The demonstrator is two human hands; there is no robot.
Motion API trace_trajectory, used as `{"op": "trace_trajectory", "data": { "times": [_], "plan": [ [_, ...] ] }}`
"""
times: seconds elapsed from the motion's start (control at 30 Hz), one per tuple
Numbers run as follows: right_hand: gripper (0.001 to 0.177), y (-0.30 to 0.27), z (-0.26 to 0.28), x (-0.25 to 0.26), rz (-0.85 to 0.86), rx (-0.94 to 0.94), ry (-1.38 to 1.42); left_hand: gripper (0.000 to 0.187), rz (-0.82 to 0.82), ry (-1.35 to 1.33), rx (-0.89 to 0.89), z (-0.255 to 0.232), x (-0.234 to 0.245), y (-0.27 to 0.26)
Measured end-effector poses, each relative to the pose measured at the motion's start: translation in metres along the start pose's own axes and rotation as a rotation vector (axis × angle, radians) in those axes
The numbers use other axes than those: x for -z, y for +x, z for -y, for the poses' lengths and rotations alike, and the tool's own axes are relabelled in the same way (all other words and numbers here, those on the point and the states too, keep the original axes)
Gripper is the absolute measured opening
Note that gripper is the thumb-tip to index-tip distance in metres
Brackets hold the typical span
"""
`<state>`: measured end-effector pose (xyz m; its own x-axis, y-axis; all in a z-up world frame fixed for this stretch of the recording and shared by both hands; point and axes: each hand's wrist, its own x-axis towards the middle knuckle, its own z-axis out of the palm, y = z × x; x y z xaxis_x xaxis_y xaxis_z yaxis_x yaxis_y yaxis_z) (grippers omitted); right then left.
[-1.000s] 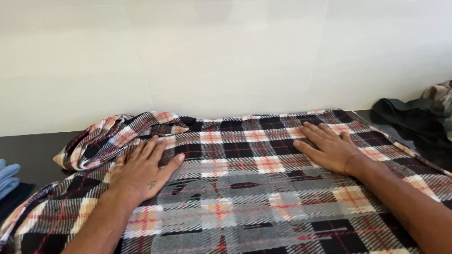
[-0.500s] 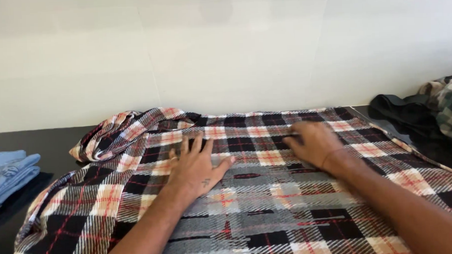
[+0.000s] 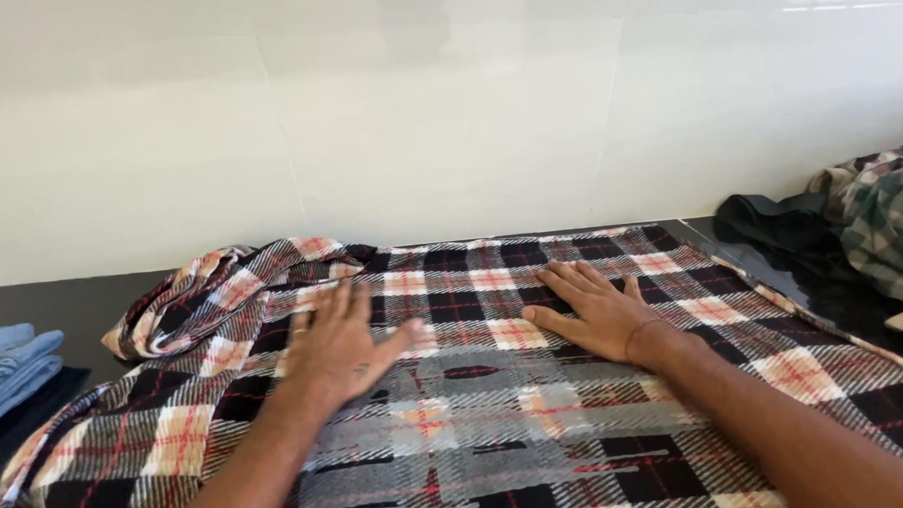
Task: Folding a plaid button-down shirt on a flat surface.
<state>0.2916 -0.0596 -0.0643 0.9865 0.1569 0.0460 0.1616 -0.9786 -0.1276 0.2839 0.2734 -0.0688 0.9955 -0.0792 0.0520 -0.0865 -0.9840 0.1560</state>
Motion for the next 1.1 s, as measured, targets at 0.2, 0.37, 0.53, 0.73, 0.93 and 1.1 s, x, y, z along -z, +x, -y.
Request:
{"op": "trace_trajectory", "data": {
  "times": [0.2, 0.37, 0.53, 0.73, 0.93, 1.1],
  "plan": [
    [0.103, 0.001, -0.017, 0.004, 0.009, -0.062, -0.015, 0.109, 0.04, 0.003, 0.084, 0.025, 0.006, -0.004],
    [0.103, 0.014, -0.065, 0.001, -0.008, -0.173, -0.03, 0.112, 0.011, 0.005, 0.104, 0.045, 0.011, -0.013],
    [0.099, 0.023, -0.081, -0.001, -0.024, -0.292, -0.029, 0.105, 0.003, 0.025, 0.157, 0.024, 0.023, -0.005],
    [0.087, 0.033, -0.066, 0.016, -0.038, -0.329, -0.04, 0.061, -0.121, -0.125, 0.03, 0.022, -0.065, 0.105],
    [0.089, 0.042, -0.102, 0.004, -0.022, -0.378, -0.064, 0.083, -0.065, -0.171, -0.041, -0.011, 0.002, 0.046],
    [0.086, 0.051, -0.14, 0.005, -0.011, -0.478, 0.003, 0.079, -0.194, -0.127, -0.034, 0.026, -0.009, 0.057]
  ]
}}
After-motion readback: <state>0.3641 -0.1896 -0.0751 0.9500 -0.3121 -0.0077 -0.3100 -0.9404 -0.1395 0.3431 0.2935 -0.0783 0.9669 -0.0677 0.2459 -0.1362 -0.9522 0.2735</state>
